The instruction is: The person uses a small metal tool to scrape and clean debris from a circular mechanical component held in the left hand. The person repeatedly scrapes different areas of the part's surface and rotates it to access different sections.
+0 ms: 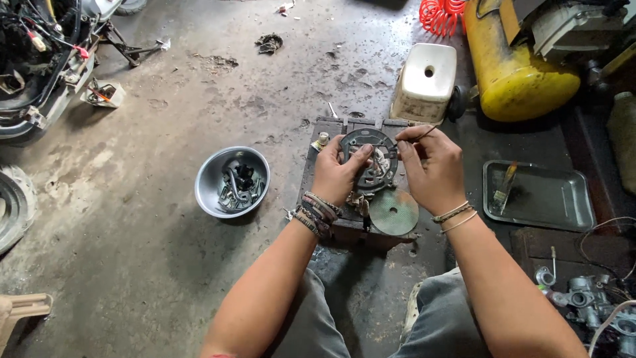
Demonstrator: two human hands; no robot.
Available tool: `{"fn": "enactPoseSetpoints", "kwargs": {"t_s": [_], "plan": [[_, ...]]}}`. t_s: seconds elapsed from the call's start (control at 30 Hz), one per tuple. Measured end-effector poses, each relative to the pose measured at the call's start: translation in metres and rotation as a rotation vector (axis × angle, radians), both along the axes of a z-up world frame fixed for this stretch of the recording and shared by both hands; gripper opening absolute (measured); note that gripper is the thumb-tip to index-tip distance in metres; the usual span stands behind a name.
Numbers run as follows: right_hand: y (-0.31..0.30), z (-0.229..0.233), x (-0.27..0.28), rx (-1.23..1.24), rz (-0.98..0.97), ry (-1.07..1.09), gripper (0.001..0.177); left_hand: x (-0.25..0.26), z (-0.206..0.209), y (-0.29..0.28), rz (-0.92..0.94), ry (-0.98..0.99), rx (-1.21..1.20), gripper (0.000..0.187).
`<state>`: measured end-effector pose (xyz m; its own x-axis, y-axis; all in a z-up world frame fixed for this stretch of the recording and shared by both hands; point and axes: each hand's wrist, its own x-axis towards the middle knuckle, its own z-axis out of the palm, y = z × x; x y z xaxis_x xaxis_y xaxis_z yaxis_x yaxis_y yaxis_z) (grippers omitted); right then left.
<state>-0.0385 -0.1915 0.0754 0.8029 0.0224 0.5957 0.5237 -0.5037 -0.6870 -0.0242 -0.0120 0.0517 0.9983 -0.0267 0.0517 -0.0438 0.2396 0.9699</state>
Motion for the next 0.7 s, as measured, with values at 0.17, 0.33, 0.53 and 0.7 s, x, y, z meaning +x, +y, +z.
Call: {"fn": "enactPoseSetpoints", "kwargs": {"t_s": [0.17, 0.33, 0.53, 0.7], "plan": [[0.002, -0.003, 0.001, -0.036, -0.009, 0.011, 0.01, 0.006, -0.011, 0.003, -0.02, 0.02, 0.049, 0.032], [0.003, -0.007, 0.006, -0.065, -0.025, -0.01, 0.011, 0.003, -0.016, 0.0, -0.023, -0.016, 0.053, 0.028], [0.002, -0.001, 0.001, -0.064, -0.012, -0.033, 0.011, 0.01, -0.02, -0.001, -0.015, -0.048, -0.01, 0.024], [-0.004, -0.004, 0.003, 0.143, 0.006, 0.098, 0.011, 0.011, -0.021, 0.001, -0.024, -0.104, 0.0, 0.021]]}}
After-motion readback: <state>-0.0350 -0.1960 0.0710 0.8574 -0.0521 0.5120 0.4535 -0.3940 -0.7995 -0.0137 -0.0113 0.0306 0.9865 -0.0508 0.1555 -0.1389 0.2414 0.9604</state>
